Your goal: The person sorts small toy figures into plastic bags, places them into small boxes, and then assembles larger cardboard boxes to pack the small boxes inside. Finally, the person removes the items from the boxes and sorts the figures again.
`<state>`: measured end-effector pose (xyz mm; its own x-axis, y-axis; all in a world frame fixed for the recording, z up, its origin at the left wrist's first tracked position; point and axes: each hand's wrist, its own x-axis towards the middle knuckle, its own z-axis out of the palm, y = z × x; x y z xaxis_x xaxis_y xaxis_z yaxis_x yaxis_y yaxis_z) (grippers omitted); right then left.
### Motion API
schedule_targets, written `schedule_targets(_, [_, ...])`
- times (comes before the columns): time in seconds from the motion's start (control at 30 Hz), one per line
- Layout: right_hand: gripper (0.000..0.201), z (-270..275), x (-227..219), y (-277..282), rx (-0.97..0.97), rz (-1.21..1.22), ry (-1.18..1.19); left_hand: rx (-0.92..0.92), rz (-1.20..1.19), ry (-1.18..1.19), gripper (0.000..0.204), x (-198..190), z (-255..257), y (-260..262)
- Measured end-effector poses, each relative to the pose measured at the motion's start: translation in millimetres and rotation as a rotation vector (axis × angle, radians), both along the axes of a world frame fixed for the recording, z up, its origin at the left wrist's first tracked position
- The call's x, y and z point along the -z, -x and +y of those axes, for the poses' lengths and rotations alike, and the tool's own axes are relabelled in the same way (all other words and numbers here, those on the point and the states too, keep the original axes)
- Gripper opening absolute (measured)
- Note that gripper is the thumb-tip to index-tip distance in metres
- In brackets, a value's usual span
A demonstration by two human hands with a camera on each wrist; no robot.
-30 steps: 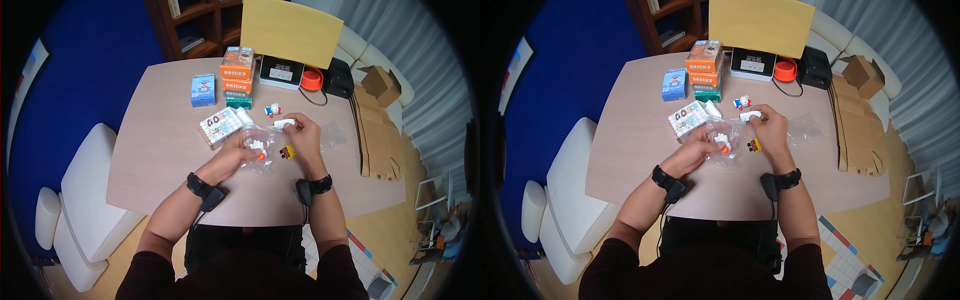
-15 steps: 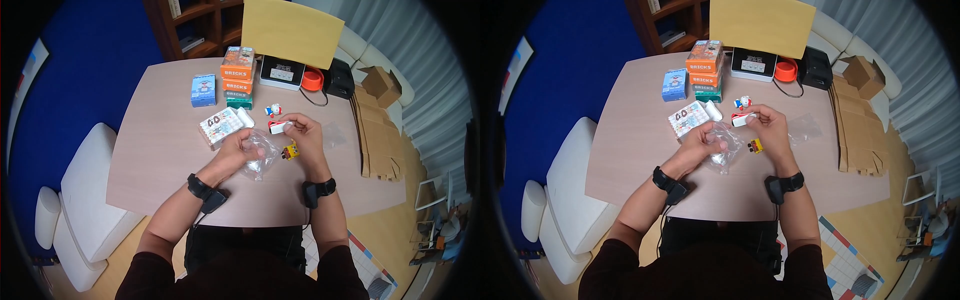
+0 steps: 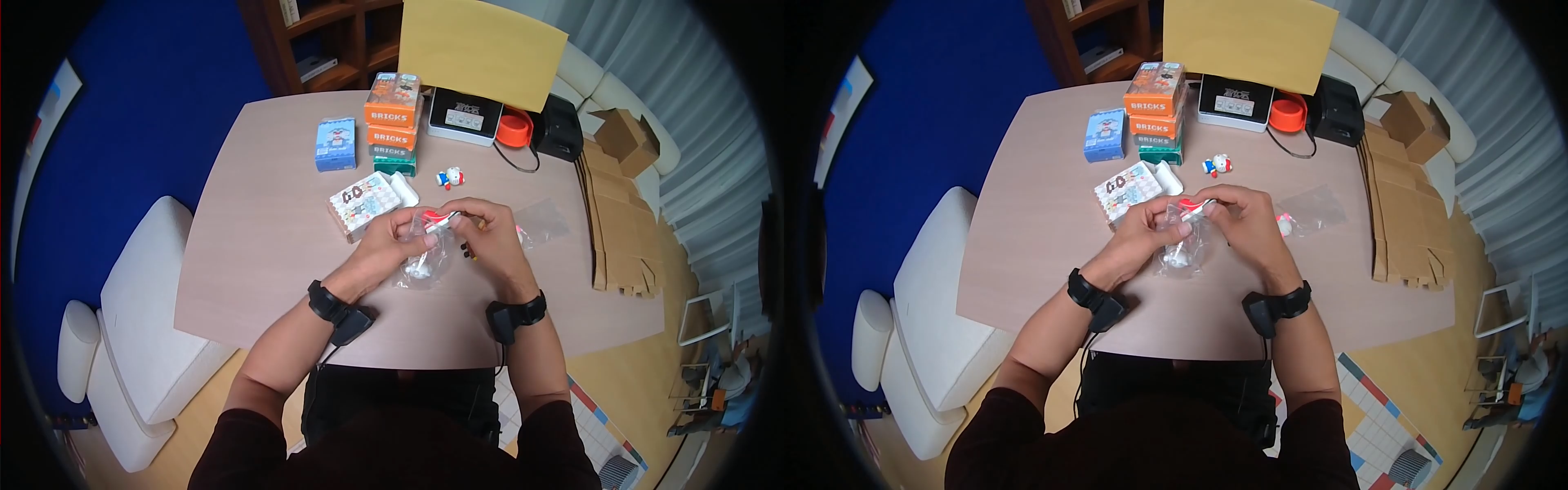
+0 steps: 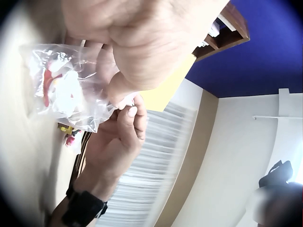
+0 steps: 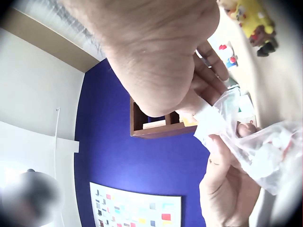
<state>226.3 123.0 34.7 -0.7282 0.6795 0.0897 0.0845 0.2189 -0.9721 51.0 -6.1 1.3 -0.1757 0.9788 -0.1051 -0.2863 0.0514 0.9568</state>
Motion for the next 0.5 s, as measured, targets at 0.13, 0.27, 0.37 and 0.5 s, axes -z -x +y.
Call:
schedule_targets(0.13, [0.02, 4, 2, 2, 0.034, -0.02, -0.051, 0.069, -0.09, -0.027, 0.041, 6, 0, 4])
schedule_targets(0.27, [0.021, 5, 6, 2, 0.012, 0.067, 0.001, 0.122, -0.259, -0.043, 0.043, 3, -1, 4])
schedule_targets(0.37, [0.021, 10, 11, -1, -0.086, 0.134, -0.085, 0.132, -0.249, -0.059, 0.047, 4, 0, 6])
schedule_targets(0.5, [0.019, 19, 16, -1, -0.189, 0.116, -0.175, 0.164, -0.263, -0.048, 0.047, 8, 2, 7])
